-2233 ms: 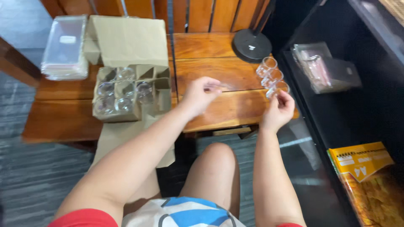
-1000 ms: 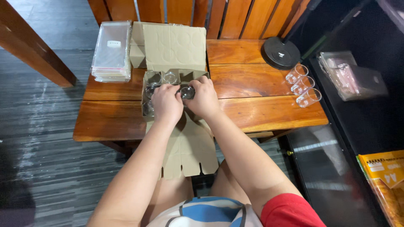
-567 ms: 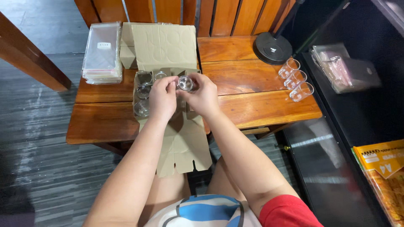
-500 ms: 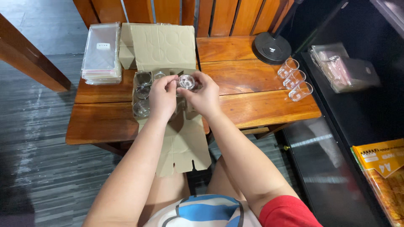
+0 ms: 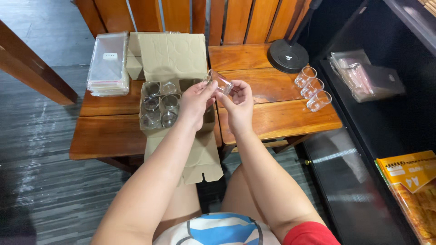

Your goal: The person opens a cardboard box containing small clear glasses and removes them one by one. They place the glasses on a wooden bench and then transfer them to a nearby shelf.

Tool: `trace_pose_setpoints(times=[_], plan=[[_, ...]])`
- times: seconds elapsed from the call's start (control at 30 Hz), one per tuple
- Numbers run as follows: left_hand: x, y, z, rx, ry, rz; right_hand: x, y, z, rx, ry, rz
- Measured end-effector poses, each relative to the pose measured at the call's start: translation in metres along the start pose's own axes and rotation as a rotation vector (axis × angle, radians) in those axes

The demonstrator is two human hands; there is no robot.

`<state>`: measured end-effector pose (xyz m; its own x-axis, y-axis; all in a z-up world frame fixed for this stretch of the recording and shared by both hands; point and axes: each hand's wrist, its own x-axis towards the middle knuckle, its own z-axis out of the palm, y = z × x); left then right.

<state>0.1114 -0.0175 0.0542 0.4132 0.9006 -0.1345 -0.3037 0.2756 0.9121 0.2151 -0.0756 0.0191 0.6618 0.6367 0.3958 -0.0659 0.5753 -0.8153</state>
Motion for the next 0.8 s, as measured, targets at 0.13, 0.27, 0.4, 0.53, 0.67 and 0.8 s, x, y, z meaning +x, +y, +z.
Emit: trace_pose_setpoints(times=[0.13, 0.27, 0.4, 0.53, 0.67, 0.8], plan=[[0.000, -0.010, 0.027, -0.022, -0.029, 0.025, 0.003, -0.021, -0.020, -0.033, -0.015, -0.052], [0.005, -0.025, 0.052, 0.001, -0.058, 0.061, 0.007, -0.027, -0.046, -0.057, 0.028, -0.035], [0.016, -0.043, 0.065, 0.039, -0.141, 0.099, 0.011, -0.033, -0.074, -0.123, 0.077, -0.019], [0.012, -0.058, 0.087, 0.056, -0.174, 0.110, 0.010, -0.036, -0.096, -0.169, 0.128, -0.002], [0.020, -0.080, 0.111, 0.099, -0.203, 0.106, 0.015, -0.040, -0.120, -0.236, 0.219, 0.001], [0.034, -0.104, 0.131, 0.195, -0.239, 0.180, 0.019, -0.048, -0.141, -0.325, 0.275, -0.025]])
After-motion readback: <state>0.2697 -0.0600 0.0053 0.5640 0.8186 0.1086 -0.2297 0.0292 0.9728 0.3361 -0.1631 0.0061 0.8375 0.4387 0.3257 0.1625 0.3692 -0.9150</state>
